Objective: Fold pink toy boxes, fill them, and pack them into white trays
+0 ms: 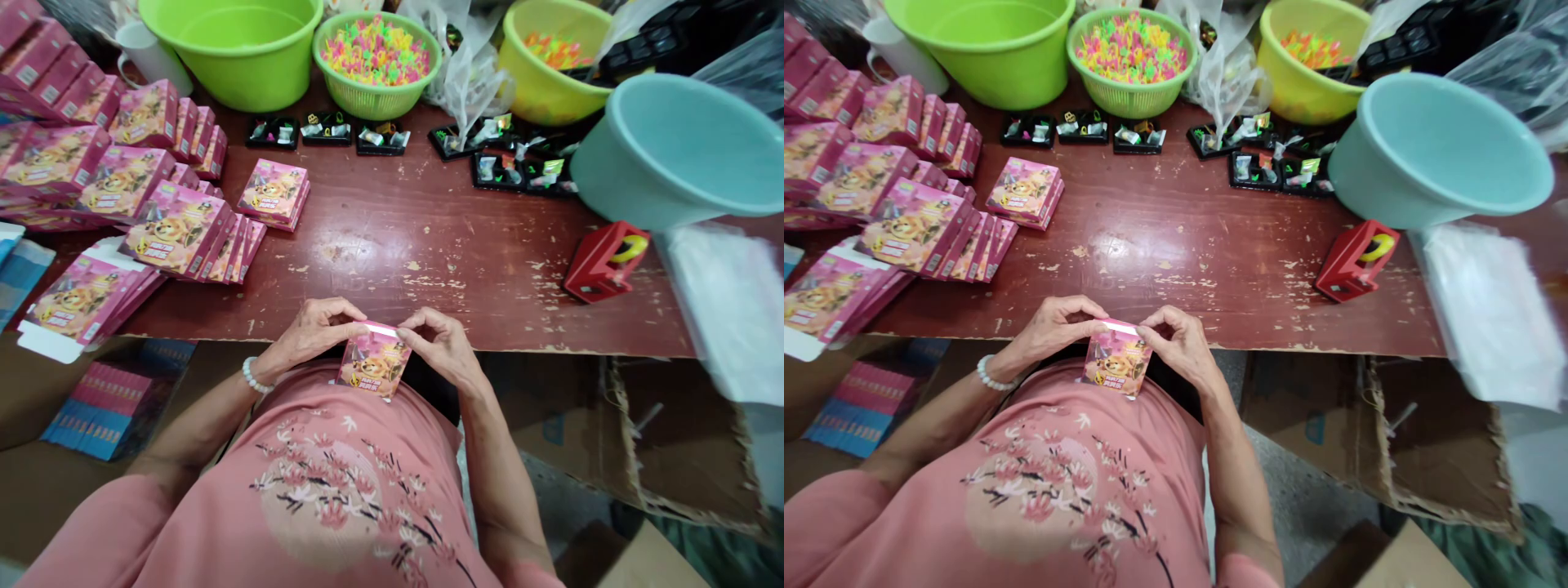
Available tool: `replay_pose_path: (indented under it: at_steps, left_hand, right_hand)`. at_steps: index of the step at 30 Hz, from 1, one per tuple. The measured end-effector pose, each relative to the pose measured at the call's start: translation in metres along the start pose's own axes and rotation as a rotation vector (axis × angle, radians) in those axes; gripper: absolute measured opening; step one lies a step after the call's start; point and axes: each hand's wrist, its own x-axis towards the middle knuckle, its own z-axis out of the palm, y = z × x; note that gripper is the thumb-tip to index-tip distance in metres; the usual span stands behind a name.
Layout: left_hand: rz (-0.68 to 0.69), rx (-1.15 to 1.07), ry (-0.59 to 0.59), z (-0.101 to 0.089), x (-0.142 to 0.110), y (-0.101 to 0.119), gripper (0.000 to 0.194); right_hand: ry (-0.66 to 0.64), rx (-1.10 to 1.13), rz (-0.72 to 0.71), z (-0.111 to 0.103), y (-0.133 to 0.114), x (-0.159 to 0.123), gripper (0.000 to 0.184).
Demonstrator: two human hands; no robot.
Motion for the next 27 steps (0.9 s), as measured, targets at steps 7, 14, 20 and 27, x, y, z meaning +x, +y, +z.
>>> replay_pose_path:
  at_steps: [7,14,20,27]
  left_hand:
    - [-0.218,-0.286,-0.023,0.005,0.016,0.007,0.025]
    - [0.0,-0.069,-0.054,0.006,0.009,0.002,0.023]
    - [0.127,0.064,-0.043,0.012,-0.004,-0.001,0.021]
    - [0.002,0.023,-0.007,0.027,0.005,-0.001,0.019]
  right_hand:
    - [0.035,0.168,0.052,0.004,-0.005,0.006,0.025]
    - [0.133,0.193,0.054,0.005,0.015,-0.013,0.031]
    - [0.244,0.016,-0.142,0.024,0.023,-0.03,0.013]
    - [0.552,-0.098,-0.195,-0.027,0.017,-0.022,0.015]
